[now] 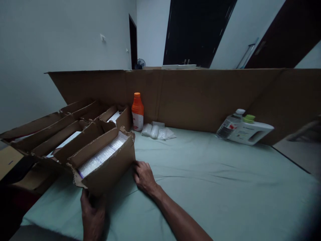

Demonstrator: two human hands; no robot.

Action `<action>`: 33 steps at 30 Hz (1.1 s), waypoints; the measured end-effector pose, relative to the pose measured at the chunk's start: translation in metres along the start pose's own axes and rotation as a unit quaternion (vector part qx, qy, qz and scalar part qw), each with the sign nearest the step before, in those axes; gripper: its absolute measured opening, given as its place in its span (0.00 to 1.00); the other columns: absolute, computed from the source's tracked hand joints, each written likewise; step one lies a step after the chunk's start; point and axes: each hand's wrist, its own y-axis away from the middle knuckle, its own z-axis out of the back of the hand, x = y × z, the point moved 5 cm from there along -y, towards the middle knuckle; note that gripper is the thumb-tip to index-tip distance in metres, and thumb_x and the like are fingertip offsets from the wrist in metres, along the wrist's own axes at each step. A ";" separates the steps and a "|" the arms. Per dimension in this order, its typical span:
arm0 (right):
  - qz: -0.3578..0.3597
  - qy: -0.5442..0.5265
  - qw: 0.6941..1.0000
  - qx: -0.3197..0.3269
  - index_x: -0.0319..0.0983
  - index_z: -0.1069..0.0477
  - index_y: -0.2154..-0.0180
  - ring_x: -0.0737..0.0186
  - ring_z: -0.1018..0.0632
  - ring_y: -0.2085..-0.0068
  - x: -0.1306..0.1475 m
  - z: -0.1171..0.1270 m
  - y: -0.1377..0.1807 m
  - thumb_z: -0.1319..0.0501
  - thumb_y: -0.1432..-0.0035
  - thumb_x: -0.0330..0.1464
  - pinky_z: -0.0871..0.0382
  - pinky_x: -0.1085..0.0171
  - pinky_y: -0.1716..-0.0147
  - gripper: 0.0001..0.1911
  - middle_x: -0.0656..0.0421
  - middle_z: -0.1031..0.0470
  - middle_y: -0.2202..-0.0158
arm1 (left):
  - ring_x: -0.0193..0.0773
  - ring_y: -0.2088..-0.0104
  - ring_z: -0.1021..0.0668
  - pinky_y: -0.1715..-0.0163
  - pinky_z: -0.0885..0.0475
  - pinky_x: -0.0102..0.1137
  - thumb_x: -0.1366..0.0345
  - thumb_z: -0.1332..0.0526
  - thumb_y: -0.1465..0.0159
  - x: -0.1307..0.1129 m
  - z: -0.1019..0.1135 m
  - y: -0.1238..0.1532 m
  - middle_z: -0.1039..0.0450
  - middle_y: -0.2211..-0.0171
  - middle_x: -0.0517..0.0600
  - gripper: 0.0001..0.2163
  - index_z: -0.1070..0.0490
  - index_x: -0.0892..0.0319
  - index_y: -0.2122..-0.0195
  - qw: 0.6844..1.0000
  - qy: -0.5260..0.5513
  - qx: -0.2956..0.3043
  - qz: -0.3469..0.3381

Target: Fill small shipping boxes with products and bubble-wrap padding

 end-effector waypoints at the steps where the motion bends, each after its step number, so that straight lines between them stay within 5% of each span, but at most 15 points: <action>1: -0.002 0.002 1.000 0.000 0.38 0.25 0.58 0.54 0.29 0.49 0.000 0.000 0.000 0.40 0.40 0.26 0.39 0.57 0.50 0.09 0.52 0.25 0.48 | 0.54 0.44 0.27 0.41 0.36 0.51 0.50 0.31 0.49 0.000 0.000 0.000 0.33 0.41 0.60 0.42 0.43 0.55 0.35 1.000 0.007 0.004 -0.003; 10: -0.002 0.020 1.000 0.009 0.38 0.25 0.56 0.54 0.29 0.49 0.000 -0.003 0.003 0.40 0.39 0.27 0.39 0.56 0.50 0.10 0.52 0.24 0.49 | 0.53 0.42 0.29 0.40 0.37 0.49 0.55 0.33 0.45 -0.015 -0.002 0.003 0.34 0.40 0.61 0.39 0.43 0.58 0.34 0.997 0.030 0.020 -0.072; 19: 0.071 0.048 0.996 0.034 0.37 0.28 0.49 0.51 0.35 0.39 0.023 -0.003 0.031 0.40 0.36 0.32 0.41 0.54 0.43 0.14 0.50 0.31 0.40 | 0.51 0.42 0.29 0.40 0.36 0.46 0.56 0.34 0.43 -0.024 -0.001 0.007 0.33 0.41 0.59 0.37 0.43 0.55 0.34 0.995 0.029 0.025 -0.091; 26: 0.096 0.060 0.991 0.073 0.38 0.34 0.43 0.49 0.38 0.35 0.031 0.009 0.079 0.43 0.33 0.38 0.45 0.51 0.39 0.20 0.48 0.36 0.36 | 0.54 0.39 0.30 0.37 0.40 0.50 0.58 0.34 0.44 0.004 -0.003 0.012 0.34 0.40 0.62 0.38 0.44 0.59 0.34 0.994 0.030 0.031 -0.102; 33: 0.138 0.030 0.985 0.102 0.40 0.39 0.39 0.49 0.40 0.34 0.047 0.014 0.123 0.44 0.32 0.43 0.50 0.51 0.36 0.25 0.49 0.39 0.33 | 0.58 0.33 0.39 0.33 0.46 0.52 0.54 0.38 0.40 0.023 -0.005 0.051 0.44 0.34 0.65 0.38 0.50 0.60 0.31 0.992 -0.056 0.031 -0.113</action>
